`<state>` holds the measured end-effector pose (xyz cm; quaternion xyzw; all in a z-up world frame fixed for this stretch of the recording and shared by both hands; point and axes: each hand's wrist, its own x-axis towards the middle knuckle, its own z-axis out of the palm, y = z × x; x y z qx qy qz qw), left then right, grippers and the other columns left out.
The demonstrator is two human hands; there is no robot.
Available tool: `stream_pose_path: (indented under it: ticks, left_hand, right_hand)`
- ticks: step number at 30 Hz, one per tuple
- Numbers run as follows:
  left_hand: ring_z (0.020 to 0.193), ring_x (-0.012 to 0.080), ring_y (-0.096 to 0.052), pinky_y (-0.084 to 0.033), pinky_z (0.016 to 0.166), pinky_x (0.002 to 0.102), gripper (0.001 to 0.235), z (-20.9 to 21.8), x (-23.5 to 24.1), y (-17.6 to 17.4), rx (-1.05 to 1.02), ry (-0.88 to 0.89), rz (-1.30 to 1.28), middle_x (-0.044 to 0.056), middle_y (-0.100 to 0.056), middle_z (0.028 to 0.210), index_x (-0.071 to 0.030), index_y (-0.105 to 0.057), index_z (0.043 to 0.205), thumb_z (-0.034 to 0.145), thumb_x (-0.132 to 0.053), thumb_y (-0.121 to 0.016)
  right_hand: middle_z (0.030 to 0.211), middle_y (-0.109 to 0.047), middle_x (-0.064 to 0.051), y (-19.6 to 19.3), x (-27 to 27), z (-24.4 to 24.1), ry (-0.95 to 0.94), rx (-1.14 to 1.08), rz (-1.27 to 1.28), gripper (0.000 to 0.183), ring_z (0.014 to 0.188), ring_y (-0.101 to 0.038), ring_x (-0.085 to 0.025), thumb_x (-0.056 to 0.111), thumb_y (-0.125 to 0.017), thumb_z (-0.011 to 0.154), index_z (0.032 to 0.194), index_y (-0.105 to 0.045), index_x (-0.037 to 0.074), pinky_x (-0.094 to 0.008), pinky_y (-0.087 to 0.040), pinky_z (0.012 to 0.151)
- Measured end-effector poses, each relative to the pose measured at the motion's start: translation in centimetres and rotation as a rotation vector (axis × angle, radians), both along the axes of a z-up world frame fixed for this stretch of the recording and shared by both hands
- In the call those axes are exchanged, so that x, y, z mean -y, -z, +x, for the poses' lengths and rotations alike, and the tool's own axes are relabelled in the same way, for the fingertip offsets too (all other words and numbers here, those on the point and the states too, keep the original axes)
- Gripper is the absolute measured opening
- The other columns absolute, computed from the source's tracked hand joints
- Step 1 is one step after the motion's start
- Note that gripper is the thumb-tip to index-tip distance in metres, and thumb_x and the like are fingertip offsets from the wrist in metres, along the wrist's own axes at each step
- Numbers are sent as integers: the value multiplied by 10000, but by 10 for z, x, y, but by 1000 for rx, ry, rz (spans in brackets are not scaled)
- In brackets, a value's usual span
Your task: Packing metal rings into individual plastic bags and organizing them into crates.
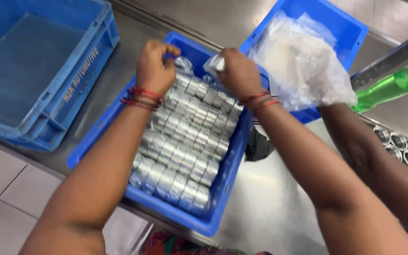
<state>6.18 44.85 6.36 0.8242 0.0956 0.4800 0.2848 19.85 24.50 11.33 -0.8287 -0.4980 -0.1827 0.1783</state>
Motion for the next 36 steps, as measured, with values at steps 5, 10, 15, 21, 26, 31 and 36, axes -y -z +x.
stream_pose_path:
  ticks: [5,10,15,21,26,31,36]
  left_hand:
    - [930,317,-678,-561,825,390,296,-13,8,-12,-278,46,-210,138,-646,1068,-74,-761,947,765,96,-603]
    - [1028,365,-642,-533,882,431,326,2,21,3,-303,133,-51,158,-641,1093,-71,-762,1045,785,81,-639]
    - [1118,373,-625,-524,927,448,525,4,35,12,-424,278,56,153,-607,1260,-50,-680,1216,721,117,-619]
    - [1145,413,-602,-501,967,497,490,3,47,-6,-606,254,136,167,-583,1329,-24,-667,1250,770,59,-614]
    - [1178,422,-583,-414,992,578,467,26,55,24,-589,225,343,193,-573,1356,-52,-721,1174,729,-186,-672]
    - [1189,415,-591,-403,1041,589,462,23,66,22,-666,182,409,189,-583,1401,-44,-697,1251,898,-337,-644]
    - [1449,337,-459,-303,1171,571,547,26,73,24,-501,285,618,153,-538,1518,-85,-569,1433,958,-357,-563]
  right_hand:
    - [1080,-663,-189,53,-62,-7,130,63,-264,177,773,-709,-422,100,-623,930,1102,-605,60,-520,-571,613]
    - [1022,-623,-228,46,-76,-25,250,-44,-362,224,750,-713,-424,98,-603,923,1126,-530,34,-517,-595,555]
    - [1101,-593,-252,9,-27,-31,-280,5,51,443,876,-667,-456,77,-677,732,1151,-561,-9,-491,-544,700]
    - [1048,-611,-188,43,-20,-20,-60,-26,-107,119,912,-676,-398,108,-636,1076,1035,-685,8,-496,-536,784]
    - [1130,-599,-238,77,-12,-2,69,-39,-278,135,873,-683,-377,5,-627,841,948,-709,3,-464,-560,777]
    - [1132,-617,-154,-7,104,-86,-138,-125,182,343,1100,-619,-356,-95,-602,748,1054,-711,16,-455,-563,917]
    - [1236,-582,-208,47,288,-85,539,-130,66,424,1244,-524,-379,-4,-712,758,1171,-634,48,-488,-441,1090]
